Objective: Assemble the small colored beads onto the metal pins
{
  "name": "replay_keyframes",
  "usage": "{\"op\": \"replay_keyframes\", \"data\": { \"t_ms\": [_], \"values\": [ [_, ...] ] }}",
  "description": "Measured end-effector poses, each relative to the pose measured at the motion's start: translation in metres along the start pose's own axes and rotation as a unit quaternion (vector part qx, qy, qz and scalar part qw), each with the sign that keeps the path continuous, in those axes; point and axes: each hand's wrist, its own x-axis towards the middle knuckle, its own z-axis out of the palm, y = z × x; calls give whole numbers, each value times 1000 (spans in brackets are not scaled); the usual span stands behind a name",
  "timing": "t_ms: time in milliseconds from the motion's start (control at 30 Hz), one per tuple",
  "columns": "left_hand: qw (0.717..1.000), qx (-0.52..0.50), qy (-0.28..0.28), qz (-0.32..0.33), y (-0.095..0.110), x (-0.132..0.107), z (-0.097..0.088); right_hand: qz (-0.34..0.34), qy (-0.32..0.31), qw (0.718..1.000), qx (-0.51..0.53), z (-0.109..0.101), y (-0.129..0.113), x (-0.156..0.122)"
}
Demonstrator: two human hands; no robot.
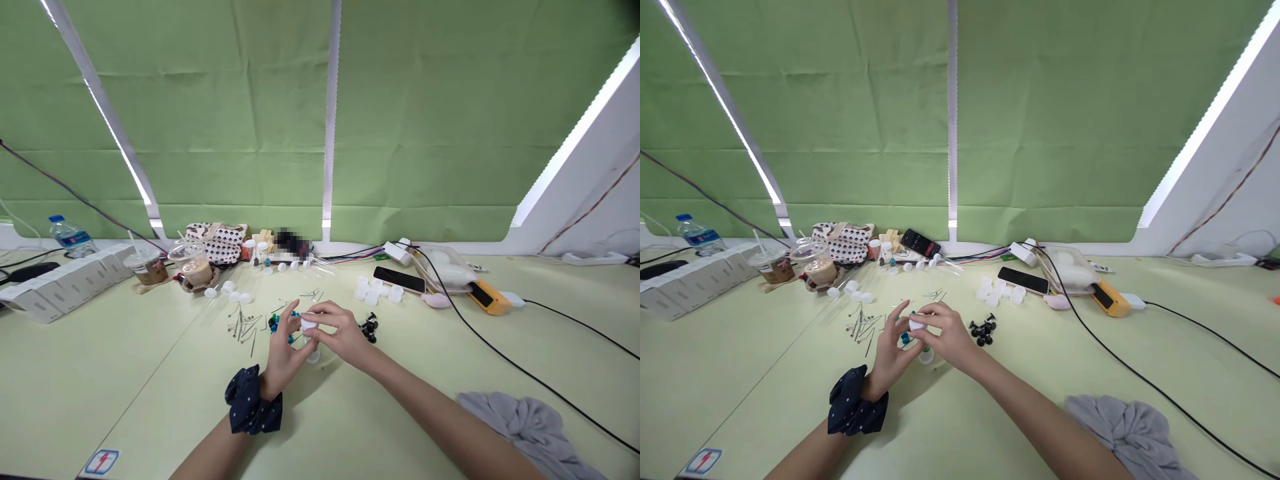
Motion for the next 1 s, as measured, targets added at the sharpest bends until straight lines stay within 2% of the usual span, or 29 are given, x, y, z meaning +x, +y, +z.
{"op": "replay_keyframes", "data": {
  "t_ms": [200,433,600,867,1000],
  "values": [
    [1000,-14,-10,3,-4,-1,1,-68,39,997,-13,8,5,-3],
    [1000,5,-29,3,-5,2,-1,-52,55,996,-44,19,9,-12],
    [998,20,-49,24,-4,4,-4,-67,59,995,-47,23,16,-17],
    [992,78,-24,96,-21,3,1,-83,59,991,-88,28,25,-26],
    [992,79,-15,101,-24,3,3,-82,59,990,-98,30,27,-28]
  ]
}}
